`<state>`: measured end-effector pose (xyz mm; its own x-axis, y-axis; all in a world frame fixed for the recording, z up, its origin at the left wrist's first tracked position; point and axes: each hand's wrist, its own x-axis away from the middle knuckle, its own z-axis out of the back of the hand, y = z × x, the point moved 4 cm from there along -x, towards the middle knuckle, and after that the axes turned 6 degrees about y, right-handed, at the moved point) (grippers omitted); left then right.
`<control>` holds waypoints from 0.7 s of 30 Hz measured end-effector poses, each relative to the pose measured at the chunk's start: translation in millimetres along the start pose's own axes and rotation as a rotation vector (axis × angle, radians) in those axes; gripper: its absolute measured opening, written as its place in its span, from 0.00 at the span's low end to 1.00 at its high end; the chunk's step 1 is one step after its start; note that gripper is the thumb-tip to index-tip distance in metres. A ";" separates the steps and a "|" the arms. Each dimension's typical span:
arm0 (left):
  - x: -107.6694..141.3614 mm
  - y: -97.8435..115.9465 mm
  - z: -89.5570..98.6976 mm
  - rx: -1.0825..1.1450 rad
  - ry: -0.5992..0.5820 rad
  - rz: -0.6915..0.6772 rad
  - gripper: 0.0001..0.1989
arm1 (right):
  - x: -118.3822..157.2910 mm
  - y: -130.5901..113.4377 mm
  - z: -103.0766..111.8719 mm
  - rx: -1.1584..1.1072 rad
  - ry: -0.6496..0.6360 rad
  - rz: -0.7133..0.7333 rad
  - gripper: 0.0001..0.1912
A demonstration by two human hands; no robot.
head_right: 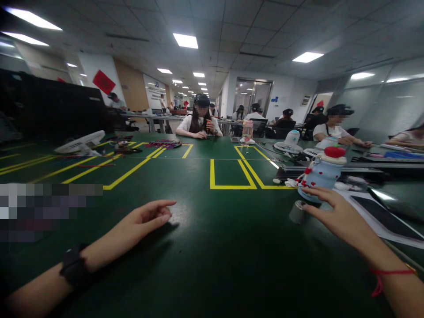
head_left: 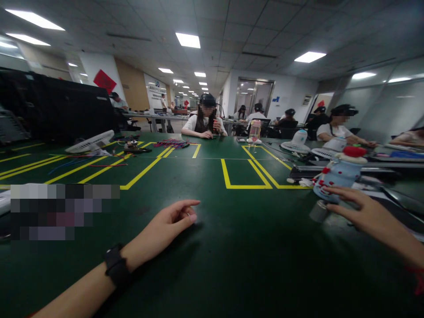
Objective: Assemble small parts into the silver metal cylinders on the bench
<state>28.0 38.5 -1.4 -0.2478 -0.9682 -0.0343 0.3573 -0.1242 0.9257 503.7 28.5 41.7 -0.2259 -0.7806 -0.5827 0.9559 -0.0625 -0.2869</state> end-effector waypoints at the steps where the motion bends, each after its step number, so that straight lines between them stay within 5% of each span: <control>1: 0.2 0.6 -0.1 0.000 0.000 -0.001 0.22 | 2.6 -1.4 -2.0 -0.014 -0.083 -0.017 0.29; 3: 0.3 1.0 -0.4 -0.003 0.000 -0.002 0.22 | 8.7 -9.8 -5.9 -0.019 -0.228 -0.054 0.29; 6: -0.3 0.2 -1.2 -0.020 0.003 -0.010 0.22 | 15.8 -46.0 -9.6 -0.037 -0.239 0.000 0.26; 12: -1.3 -1.8 -2.0 -0.068 0.031 -0.036 0.22 | 41.9 -187.3 -37.6 -0.450 -0.294 0.387 0.21; 15: 0.0 -0.2 -1.8 -0.103 0.039 -0.051 0.21 | 57.9 -237.3 -54.3 -0.622 -0.382 0.489 0.19; 21: -5.4 20.1 -10.3 -0.301 0.100 -0.135 0.19 | 70.7 -239.0 -81.1 -0.751 -0.416 0.349 0.33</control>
<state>45.8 39.0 13.6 -0.2263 -0.9534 -0.1994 0.5806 -0.2964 0.7583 244.0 38.7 7.4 0.2763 -0.8491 -0.4503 0.5517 0.5237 -0.6491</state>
